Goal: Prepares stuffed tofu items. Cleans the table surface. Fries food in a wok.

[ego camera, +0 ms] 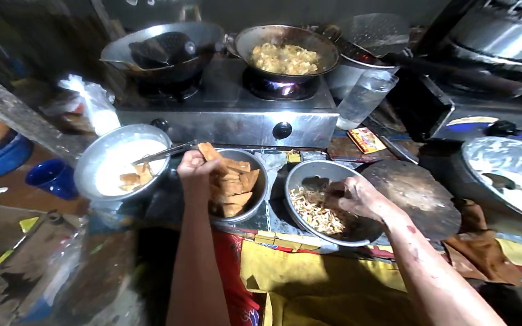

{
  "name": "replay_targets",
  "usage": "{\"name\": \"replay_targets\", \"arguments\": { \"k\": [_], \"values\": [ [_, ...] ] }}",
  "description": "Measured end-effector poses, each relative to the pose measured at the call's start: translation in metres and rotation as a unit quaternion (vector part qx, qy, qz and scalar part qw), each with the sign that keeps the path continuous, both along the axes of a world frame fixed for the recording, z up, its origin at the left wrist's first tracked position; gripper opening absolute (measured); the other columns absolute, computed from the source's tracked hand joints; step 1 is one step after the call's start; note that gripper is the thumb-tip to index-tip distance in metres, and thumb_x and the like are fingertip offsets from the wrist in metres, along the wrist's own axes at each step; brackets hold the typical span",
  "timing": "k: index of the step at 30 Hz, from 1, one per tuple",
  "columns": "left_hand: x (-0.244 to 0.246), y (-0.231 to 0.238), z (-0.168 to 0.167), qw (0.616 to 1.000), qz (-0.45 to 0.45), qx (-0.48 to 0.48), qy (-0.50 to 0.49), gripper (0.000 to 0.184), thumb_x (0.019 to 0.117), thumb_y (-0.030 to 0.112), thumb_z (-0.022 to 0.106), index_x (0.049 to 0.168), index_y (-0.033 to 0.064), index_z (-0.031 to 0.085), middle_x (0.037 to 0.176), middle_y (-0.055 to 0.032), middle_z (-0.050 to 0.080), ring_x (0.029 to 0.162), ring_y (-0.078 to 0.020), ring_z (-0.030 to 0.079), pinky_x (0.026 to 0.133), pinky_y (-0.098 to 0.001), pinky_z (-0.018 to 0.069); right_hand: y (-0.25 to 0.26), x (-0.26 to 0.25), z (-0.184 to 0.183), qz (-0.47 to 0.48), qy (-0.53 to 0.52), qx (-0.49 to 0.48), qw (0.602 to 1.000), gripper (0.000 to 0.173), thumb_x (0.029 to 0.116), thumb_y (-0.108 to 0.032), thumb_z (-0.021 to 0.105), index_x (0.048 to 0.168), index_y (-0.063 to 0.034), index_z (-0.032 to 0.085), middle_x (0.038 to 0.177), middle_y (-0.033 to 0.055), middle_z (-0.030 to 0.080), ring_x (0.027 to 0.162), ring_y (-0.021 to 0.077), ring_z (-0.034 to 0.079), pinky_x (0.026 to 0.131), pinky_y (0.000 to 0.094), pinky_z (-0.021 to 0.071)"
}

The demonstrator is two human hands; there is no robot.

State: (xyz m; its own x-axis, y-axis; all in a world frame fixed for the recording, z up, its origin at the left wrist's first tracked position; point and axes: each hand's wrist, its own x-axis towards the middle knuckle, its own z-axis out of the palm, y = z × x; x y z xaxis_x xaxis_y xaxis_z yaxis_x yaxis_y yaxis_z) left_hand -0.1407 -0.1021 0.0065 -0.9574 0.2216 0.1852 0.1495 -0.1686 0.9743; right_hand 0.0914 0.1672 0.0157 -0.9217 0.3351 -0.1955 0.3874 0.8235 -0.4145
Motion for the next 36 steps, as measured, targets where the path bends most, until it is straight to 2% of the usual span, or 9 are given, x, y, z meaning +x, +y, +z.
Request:
{"name": "replay_targets", "arguments": {
  "k": [2,7,11,15,19,22,26,32,36],
  "values": [
    [0.007,0.001,0.007,0.998,-0.042,0.036,-0.037,0.044,0.0807,-0.01,0.074,0.12,0.0043,0.063,0.089,0.0004,0.073,0.078,-0.0071,0.07,0.074,-0.0282,0.061,0.0,0.001,-0.004,0.017,-0.01,0.0,1.0,0.016,0.0916,-0.01,0.069,0.095,0.0042,0.076,0.089,0.0235,0.072,0.089,0.0402,0.069,0.085,0.0602,0.0508],
    [0.035,0.019,0.015,0.988,-0.155,0.002,-0.026,0.029,0.0839,-0.008,0.074,0.11,0.0027,0.07,0.086,-0.0051,0.073,0.068,-0.0106,0.067,0.062,-0.0281,0.059,-0.016,-0.01,-0.014,0.067,-0.047,-0.027,0.996,0.027,0.0917,-0.02,0.071,0.104,0.0042,0.073,0.097,0.0244,0.071,0.096,0.0422,0.068,0.09,0.062,0.0503],
    [0.063,0.044,0.024,0.973,-0.223,-0.043,-0.033,0.034,0.0801,-0.008,0.075,0.113,-0.0002,0.069,0.092,-0.0082,0.074,0.078,-0.0128,0.071,0.071,-0.0307,0.0611,-0.031,-0.022,-0.015,0.087,-0.104,0.005,0.991,0.027,0.0916,-0.015,0.07,0.112,0.003,0.072,0.109,0.0267,0.07,0.109,0.0462,0.065,0.097,0.0636,0.0471],
    [0.078,0.063,0.014,0.949,-0.305,-0.002,-0.079,0.041,0.0776,-0.013,0.073,0.117,-0.0055,0.066,0.096,-0.0137,0.073,0.081,-0.0166,0.072,0.074,-0.0336,0.062,-0.026,-0.022,-0.013,0.083,-0.083,0.005,0.993,0.02,0.0897,-0.007,0.067,0.104,0.0065,0.072,0.101,0.0275,0.07,0.102,0.0459,0.066,0.093,0.0627,0.0477],
    [0.09,0.075,0.01,0.933,-0.346,0.012,-0.097,0.041,0.075,-0.017,0.07,0.114,-0.0063,0.068,0.097,-0.0121,0.074,0.084,-0.0136,0.072,0.078,-0.0311,0.0611,-0.021,-0.006,-0.002,0.008,0.05,-0.084,0.995,0.012,0.0889,-0.006,0.068,0.095,0.0035,0.074,0.086,0.0161,0.071,0.081,0.025,0.066,0.079,0.0457,0.0516],
    [0.095,0.081,0.008,0.931,-0.35,0.004,-0.104,0.043,0.0756,-0.016,0.071,0.117,-0.0064,0.068,0.096,-0.0122,0.074,0.083,-0.0134,0.071,0.078,-0.0301,0.0605,-0.017,0.004,0.001,-0.063,0.111,-0.126,0.984,0.011,0.0887,-0.006,0.07,0.096,0.0013,0.075,0.083,0.0112,0.071,0.076,0.0153,0.064,0.075,0.0378,0.0521],
    [0.097,0.086,0.007,0.947,-0.305,-0.007,-0.1,0.035,0.0779,-0.013,0.074,0.111,-0.0052,0.067,0.092,-0.0109,0.072,0.072,-0.0132,0.069,0.067,-0.0287,0.0603,-0.005,-0.009,-0.005,-0.086,0.064,-0.084,0.991,0.012,0.0924,-0.008,0.07,0.097,0.0013,0.075,0.087,0.0169,0.072,0.084,0.0275,0.068,0.082,0.0501,0.0524],
    [0.092,0.085,0.003,0.96,-0.266,-0.022,-0.08,0.031,0.0791,-0.009,0.075,0.108,-0.0051,0.065,0.083,-0.0102,0.071,0.064,-0.0136,0.067,0.061,-0.0283,0.0596,-0.006,-0.045,-0.021,0.064,-0.103,-0.028,0.992,0.033,0.0953,-0.027,0.072,0.097,0.0057,0.071,0.094,0.0244,0.069,0.093,0.0403,0.066,0.087,0.0594,0.05],
    [0.091,0.085,0.003,0.959,-0.272,-0.024,-0.081,0.031,0.0792,-0.01,0.075,0.108,-0.0044,0.065,0.083,-0.0092,0.071,0.063,-0.0126,0.067,0.061,-0.0281,0.0592,-0.024,-0.051,-0.013,0.081,-0.153,0.01,0.985,0.024,0.093,-0.015,0.072,0.101,0.0077,0.069,0.103,0.0271,0.068,0.104,0.045,0.065,0.092,0.0608,0.0479]
  ]
}}
